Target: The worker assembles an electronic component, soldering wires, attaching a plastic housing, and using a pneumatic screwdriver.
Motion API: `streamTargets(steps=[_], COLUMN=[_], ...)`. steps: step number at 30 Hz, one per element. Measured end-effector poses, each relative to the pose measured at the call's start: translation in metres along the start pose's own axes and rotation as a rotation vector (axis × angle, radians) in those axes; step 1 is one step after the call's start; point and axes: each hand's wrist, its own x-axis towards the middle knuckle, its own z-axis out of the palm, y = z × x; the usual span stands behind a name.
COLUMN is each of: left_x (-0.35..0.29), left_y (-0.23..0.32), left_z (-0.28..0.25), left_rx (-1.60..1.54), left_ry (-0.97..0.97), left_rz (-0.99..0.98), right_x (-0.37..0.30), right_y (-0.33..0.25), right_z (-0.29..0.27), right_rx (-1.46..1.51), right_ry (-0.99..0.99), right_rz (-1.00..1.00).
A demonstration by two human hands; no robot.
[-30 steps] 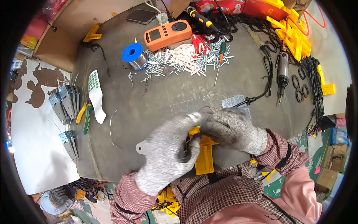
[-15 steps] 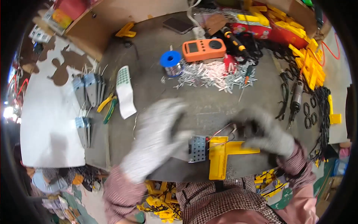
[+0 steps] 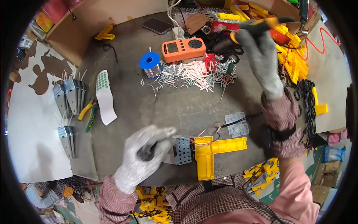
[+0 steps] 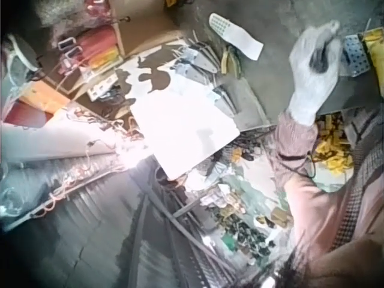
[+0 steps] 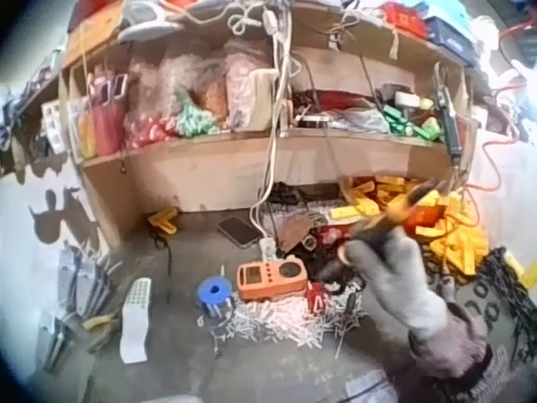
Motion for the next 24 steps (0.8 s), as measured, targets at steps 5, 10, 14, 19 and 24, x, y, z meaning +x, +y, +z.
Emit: streamTargets(steps=[5, 10, 14, 19, 24], left_x=[0.018, 0.019, 0.022, 0.022, 0.019], left_y=[-0.034, -0.030, -0.020, -0.022, -0.026], left_z=[0.042, 0.061, 0.062, 0.064, 0.065], left_rx=[-0.474, -0.613, -0.569, -0.470, -0.604], left_ry=[-0.080, -0.084, -0.103, -0.120, -0.100], left_rz=[-0.232, -0.162, -0.349, -0.277, -0.344], right_x=[-0.045, -0.066, -0.074, -0.079, -0.074], right_y=[0.005, 0.023, 0.030, 0.055, 0.027], right_z=[-0.001, 0.020, 0.023, 0.018, 0.034], right_rx=[0.806, 0.905, 0.600, 1.069, 1.037], right_ry=[-0.063, -0.312, -0.281, -0.435, -0.226], right_rz=[0.766, 0.877, 0.815, 0.784, 0.968])
